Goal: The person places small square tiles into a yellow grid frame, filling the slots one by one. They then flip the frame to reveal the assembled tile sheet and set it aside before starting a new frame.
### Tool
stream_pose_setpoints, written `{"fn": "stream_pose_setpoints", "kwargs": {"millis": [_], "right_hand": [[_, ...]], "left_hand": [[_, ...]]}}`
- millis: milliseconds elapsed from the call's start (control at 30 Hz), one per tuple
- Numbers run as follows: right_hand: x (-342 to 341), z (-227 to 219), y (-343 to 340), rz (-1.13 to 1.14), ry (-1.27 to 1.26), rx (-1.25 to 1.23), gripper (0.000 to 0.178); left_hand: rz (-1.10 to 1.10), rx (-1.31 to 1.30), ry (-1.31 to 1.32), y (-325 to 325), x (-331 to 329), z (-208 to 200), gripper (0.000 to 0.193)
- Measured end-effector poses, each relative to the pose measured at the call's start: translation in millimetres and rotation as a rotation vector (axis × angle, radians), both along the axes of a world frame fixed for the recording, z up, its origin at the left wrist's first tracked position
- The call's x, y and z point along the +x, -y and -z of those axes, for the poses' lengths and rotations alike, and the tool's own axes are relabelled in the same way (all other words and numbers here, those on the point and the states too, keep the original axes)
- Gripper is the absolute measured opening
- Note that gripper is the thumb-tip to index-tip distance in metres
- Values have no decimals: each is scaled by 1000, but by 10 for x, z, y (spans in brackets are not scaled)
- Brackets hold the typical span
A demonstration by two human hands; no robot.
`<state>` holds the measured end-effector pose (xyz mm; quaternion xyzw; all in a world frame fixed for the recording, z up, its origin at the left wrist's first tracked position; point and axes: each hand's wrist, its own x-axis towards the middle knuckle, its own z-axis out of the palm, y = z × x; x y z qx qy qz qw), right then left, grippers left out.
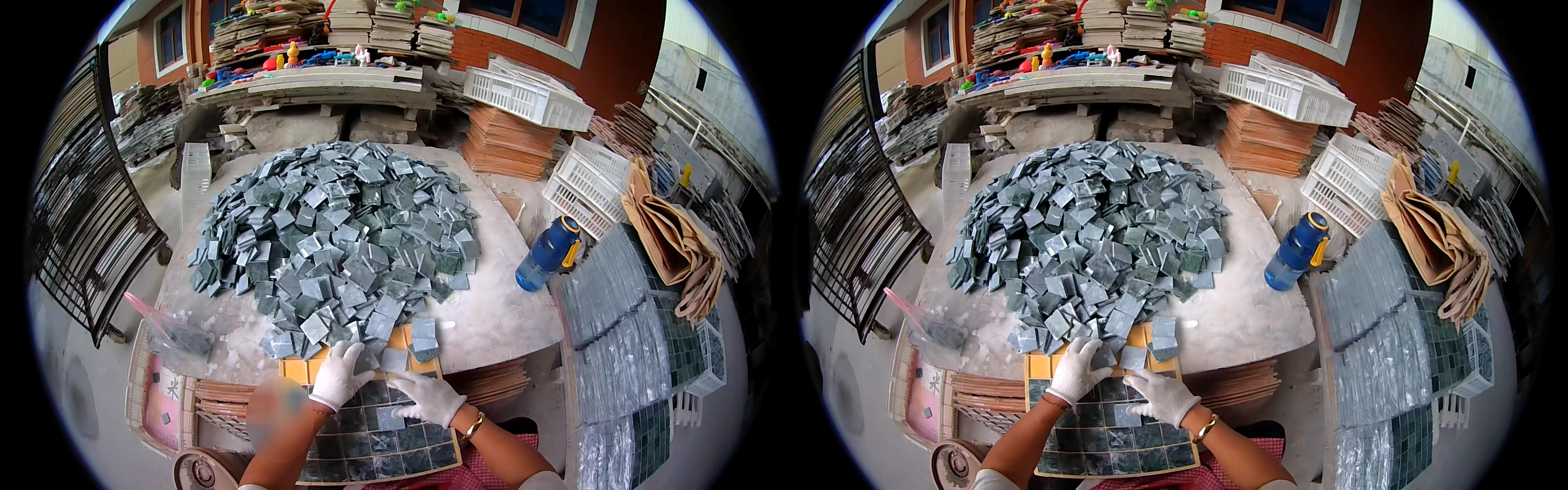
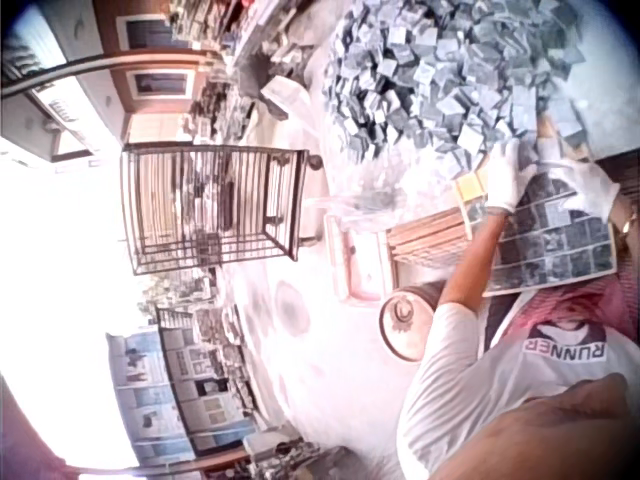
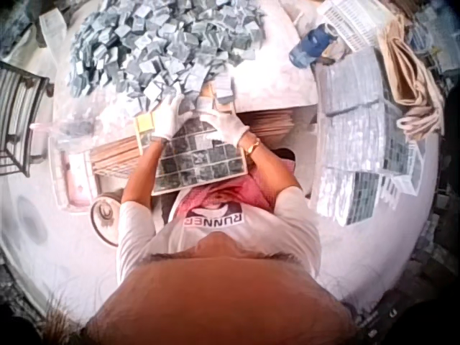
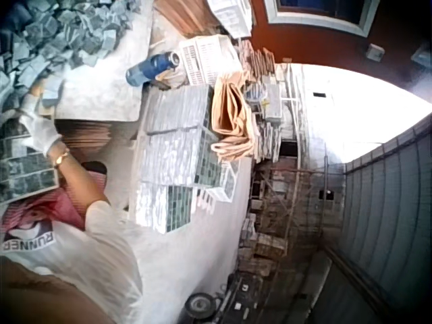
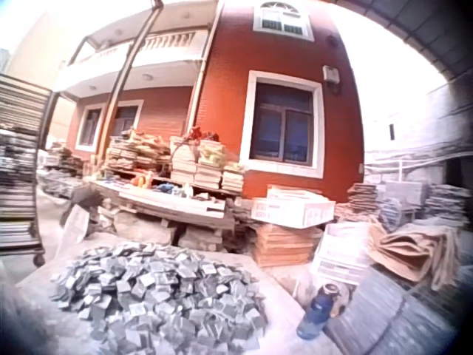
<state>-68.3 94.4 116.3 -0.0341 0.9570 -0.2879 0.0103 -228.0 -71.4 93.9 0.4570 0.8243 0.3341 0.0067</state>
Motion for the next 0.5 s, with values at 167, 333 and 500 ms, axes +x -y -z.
{"fn": "stream_pose_setpoints", "kwargs": {"millis": [167, 333, 500], "right_hand": [[-471, -13, -129, 165, 5, 253, 42], [-554, 15, -137, 62, -71, 489, 27], [-610, 164, -330, 126, -303, 317, 18]], "left_hand": [[111, -92, 64, 207, -83, -187, 54], [144, -102, -13, 261, -24, -93, 55], [91, -54, -97, 342, -52, -8, 56]]}}
